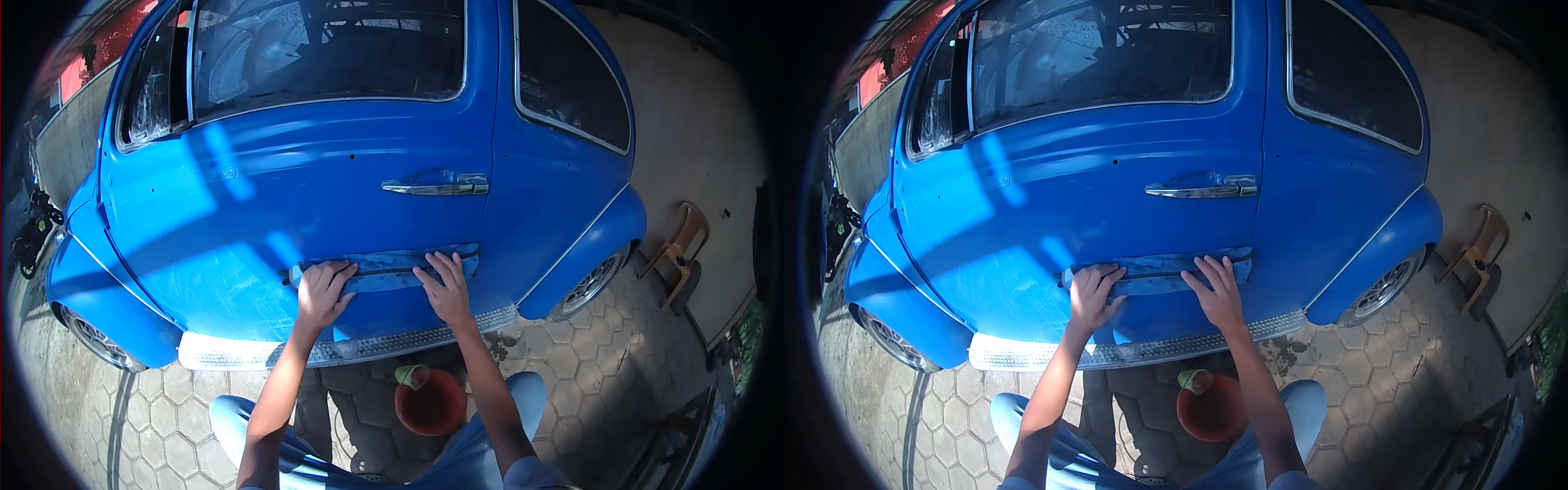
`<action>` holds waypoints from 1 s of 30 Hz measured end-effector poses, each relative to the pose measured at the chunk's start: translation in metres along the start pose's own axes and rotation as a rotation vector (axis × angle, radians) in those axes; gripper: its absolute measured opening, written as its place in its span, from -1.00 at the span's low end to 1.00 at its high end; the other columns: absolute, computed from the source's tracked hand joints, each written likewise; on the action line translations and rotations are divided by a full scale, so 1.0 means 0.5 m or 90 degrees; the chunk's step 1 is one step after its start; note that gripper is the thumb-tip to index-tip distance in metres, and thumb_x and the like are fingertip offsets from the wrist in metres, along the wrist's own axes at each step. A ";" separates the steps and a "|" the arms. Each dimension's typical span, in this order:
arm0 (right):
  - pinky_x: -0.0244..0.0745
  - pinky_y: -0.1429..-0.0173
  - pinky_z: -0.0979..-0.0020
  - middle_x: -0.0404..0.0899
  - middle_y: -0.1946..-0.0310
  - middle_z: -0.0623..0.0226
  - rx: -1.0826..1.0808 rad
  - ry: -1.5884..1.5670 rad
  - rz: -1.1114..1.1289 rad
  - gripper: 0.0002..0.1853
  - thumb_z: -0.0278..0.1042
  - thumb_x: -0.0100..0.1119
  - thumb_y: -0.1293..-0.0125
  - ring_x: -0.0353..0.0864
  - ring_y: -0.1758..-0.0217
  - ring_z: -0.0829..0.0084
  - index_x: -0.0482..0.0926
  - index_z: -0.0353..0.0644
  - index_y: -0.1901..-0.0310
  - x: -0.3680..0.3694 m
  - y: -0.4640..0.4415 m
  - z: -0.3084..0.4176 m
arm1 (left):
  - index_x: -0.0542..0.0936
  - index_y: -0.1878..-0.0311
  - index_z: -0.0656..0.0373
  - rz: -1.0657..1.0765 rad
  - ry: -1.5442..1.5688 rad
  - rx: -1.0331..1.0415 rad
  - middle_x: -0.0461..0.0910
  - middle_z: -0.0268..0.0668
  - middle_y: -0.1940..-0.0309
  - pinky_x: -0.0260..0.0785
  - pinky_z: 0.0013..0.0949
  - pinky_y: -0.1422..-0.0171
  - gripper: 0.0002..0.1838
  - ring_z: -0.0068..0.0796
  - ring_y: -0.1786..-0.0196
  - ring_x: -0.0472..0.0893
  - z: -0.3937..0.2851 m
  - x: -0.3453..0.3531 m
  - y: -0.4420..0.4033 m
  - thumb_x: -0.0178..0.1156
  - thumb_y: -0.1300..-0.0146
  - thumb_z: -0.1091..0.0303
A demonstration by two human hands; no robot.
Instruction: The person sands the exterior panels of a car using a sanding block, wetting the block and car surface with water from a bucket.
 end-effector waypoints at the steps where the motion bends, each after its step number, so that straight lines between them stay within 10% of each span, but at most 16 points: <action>1: 0.23 -0.64 -0.20 0.53 -0.33 0.24 -0.008 0.000 -0.019 -0.40 -0.57 0.37 -0.23 0.47 -0.47 0.10 0.69 0.21 -0.30 -0.021 -0.037 -0.018 | 0.66 -0.26 0.03 0.004 -0.019 -0.009 0.63 -0.27 -0.13 0.41 -0.07 -0.23 -0.34 -0.13 -0.16 0.60 -0.005 -0.020 -0.047 0.48 0.00 0.18; 18: 0.53 -0.43 -0.03 0.55 -0.18 0.34 -0.048 0.063 -0.151 -0.25 -0.39 0.74 0.15 0.47 -0.29 0.11 0.76 0.33 -0.19 -0.109 -0.125 -0.171 | 0.72 0.05 -0.08 -0.083 -0.088 0.183 0.55 -0.45 0.21 0.41 -0.22 0.05 -0.48 -0.31 0.14 0.53 -0.014 -0.031 -0.315 0.62 0.19 0.16; 30: 0.26 -0.21 0.16 0.72 -0.03 0.38 -0.107 0.186 -0.039 -0.37 -0.14 0.73 0.07 0.61 -0.03 0.41 0.78 0.22 -0.15 -0.188 -0.180 -0.128 | 0.71 -0.12 -0.11 -0.027 0.023 0.137 0.58 -0.40 0.02 0.45 -0.20 -0.15 -0.45 -0.28 -0.01 0.55 0.009 -0.043 -0.271 0.56 0.02 0.14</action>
Point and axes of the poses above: each hand's wrist, its own y-axis away from the middle knuckle, its own x-axis out of the palm, z = x × y, the point moved 1 cm from there along -y, towards the middle knuckle
